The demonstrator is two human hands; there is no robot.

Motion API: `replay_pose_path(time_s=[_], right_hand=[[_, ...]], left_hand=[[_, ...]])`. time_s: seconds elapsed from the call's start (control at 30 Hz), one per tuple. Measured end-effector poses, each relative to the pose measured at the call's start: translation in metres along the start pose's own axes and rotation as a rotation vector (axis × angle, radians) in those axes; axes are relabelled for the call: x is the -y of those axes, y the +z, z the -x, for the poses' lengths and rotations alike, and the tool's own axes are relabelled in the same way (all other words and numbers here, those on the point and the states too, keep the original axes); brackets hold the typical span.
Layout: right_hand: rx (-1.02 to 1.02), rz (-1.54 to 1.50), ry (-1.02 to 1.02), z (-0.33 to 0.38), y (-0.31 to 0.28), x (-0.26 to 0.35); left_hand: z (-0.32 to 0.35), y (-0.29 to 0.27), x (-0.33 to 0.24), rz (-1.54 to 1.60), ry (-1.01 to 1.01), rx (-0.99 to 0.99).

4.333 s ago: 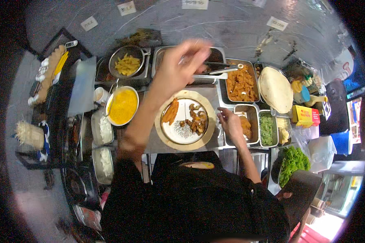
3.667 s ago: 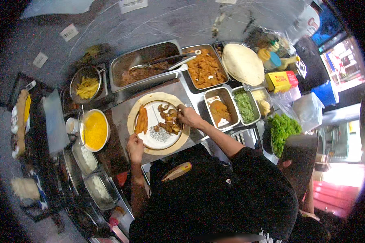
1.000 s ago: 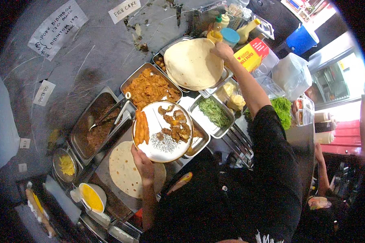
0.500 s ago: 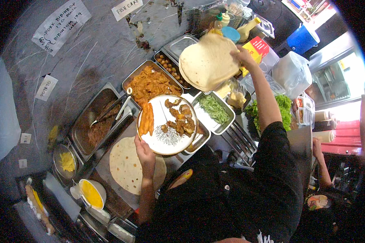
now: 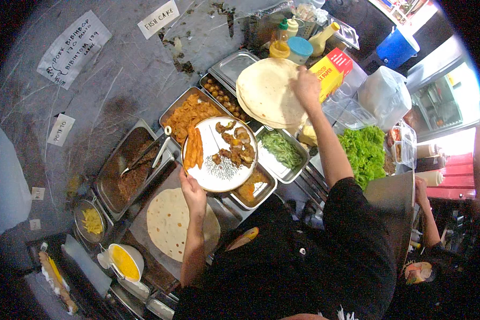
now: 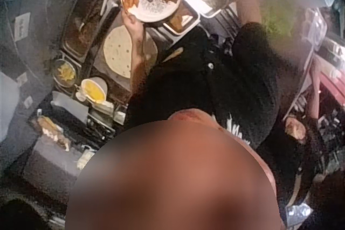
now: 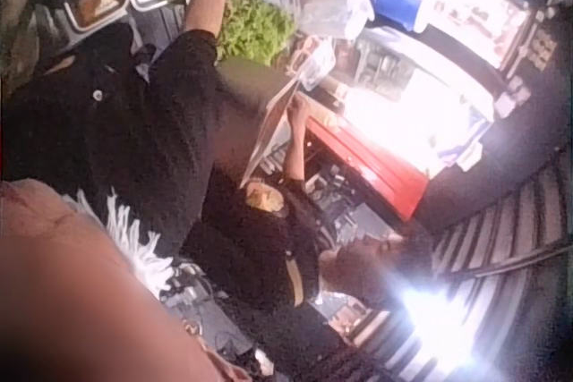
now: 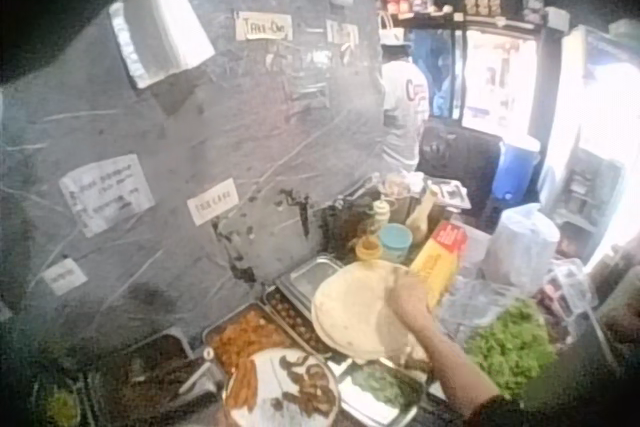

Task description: The person assembles a wrap by placing a tortilla on the counter, adding yellow rice, cooked meat, and sliced mushrooms. They use tongs to transfer ingredients from metal containers and arrange them on the tortilla.

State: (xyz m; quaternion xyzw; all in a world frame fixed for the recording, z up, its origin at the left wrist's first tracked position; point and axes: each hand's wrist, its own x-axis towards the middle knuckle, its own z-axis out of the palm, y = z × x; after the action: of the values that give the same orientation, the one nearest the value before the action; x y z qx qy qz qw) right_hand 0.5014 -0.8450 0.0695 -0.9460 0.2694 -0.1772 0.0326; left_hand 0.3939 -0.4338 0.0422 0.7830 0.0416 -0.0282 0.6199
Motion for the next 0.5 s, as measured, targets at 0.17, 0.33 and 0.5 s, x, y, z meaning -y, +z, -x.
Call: replay_pose_path(time_s=[0.17,0.33,0.5], right_hand=[[0.247,-0.126,-0.311,0.063,0.016,0.086],[0.185,-0.039,-0.362,0.073,0.044,0.097],[0.06,-0.05,-0.492,0.087,0.033,0.107]], left_hand=[[0.007,-0.005,0.007,0.104,-0.044,-0.011],[0.018,-0.02,0.038,0.112,0.135,0.016],[0.028,-0.025,0.045,0.087,0.137,-0.012]])
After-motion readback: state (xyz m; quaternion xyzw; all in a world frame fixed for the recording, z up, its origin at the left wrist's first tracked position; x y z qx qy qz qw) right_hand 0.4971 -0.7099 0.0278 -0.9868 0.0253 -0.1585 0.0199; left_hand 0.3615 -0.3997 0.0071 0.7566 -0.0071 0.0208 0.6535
